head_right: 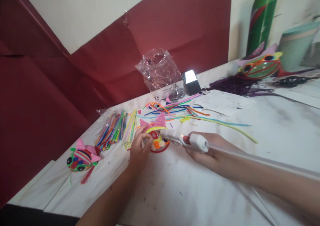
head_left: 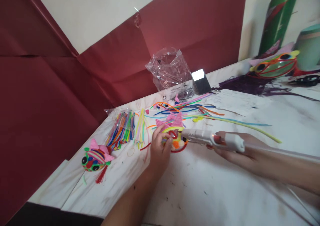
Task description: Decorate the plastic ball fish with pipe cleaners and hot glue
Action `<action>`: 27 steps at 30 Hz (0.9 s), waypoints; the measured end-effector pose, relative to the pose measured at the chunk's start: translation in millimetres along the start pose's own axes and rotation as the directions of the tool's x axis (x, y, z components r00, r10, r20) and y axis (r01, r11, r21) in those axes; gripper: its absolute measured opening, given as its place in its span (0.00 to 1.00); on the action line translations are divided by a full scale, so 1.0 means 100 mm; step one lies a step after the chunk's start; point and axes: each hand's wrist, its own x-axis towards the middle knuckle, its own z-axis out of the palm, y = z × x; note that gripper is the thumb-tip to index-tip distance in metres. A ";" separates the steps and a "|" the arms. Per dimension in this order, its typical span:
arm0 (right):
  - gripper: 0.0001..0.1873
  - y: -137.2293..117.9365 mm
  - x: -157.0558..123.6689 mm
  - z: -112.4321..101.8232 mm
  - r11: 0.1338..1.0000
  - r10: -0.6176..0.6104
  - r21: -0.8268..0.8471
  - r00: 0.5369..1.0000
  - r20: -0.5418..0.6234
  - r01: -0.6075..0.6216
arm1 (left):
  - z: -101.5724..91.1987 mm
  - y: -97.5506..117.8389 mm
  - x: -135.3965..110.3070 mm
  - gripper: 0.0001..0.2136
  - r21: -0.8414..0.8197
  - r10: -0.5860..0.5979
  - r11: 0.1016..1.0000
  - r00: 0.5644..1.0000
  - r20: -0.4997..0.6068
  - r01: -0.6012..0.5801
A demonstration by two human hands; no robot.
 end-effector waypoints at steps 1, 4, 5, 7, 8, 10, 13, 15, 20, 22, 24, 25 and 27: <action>0.17 0.00 0.00 -0.02 0.999 -0.034 -0.013 0.998 0.057 0.035 | 0.00 -0.01 0.00 0.04 0.003 0.001 1.000 1.000 0.002 -0.001; 0.13 0.01 0.00 -0.06 0.995 -0.084 -0.034 0.984 0.157 0.090 | -0.01 -0.03 -0.01 0.04 0.006 -0.002 1.000 1.000 -0.001 0.002; 0.12 0.01 0.00 -0.07 0.995 -0.082 -0.035 0.982 0.171 0.089 | -0.01 -0.03 -0.01 0.04 0.007 -0.003 1.000 1.000 0.001 0.003; 0.12 0.01 0.00 -0.08 0.997 -0.066 -0.029 0.975 0.212 0.073 | -0.01 -0.04 -0.01 0.04 0.016 0.004 1.000 1.000 0.006 -0.004; 0.12 0.01 0.00 -0.08 0.998 -0.055 -0.027 0.972 0.229 0.063 | -0.01 -0.04 -0.01 0.04 0.021 0.010 1.000 1.000 0.011 -0.011; 0.12 0.00 -0.01 -0.08 0.998 -0.045 -0.029 0.963 0.266 0.055 | 0.00 -0.03 -0.01 0.04 0.029 0.022 0.999 1.000 0.018 -0.023; 0.13 -0.01 -0.03 -0.04 1.000 -0.021 -0.017 0.967 0.252 0.026 | 0.00 -0.02 -0.01 0.04 0.020 0.029 0.999 0.999 0.020 -0.030; 0.14 -0.03 -0.05 -0.01 1.000 0.001 0.007 0.980 0.197 -0.002 | 0.00 -0.02 -0.02 0.04 0.005 0.023 1.000 1.000 0.015 -0.023; 0.15 -0.04 -0.07 0.04 0.999 0.007 0.046 0.988 0.155 -0.014 | 0.00 -0.03 -0.03 0.04 -0.010 0.030 1.000 0.999 0.015 -0.029; 0.15 -0.04 -0.07 0.05 0.999 0.006 0.046 0.986 0.166 -0.014 | 0.00 -0.04 -0.03 0.04 -0.007 0.042 0.999 0.999 0.019 -0.042; 0.16 -0.04 -0.07 0.05 0.999 0.003 0.036 0.987 0.161 -0.009 | 0.00 -0.04 -0.03 0.04 0.000 0.049 0.999 0.998 0.026 -0.049; 0.16 -0.05 -0.07 0.05 1.000 -0.002 0.030 0.988 0.154 -0.003 | -0.01 -0.04 -0.03 0.04 0.004 0.051 0.999 0.998 0.029 -0.051; 0.16 -0.05 -0.07 0.04 1.000 -0.015 0.019 0.989 0.146 0.013 | -0.01 -0.04 -0.03 0.04 0.014 0.053 0.998 0.998 0.032 -0.054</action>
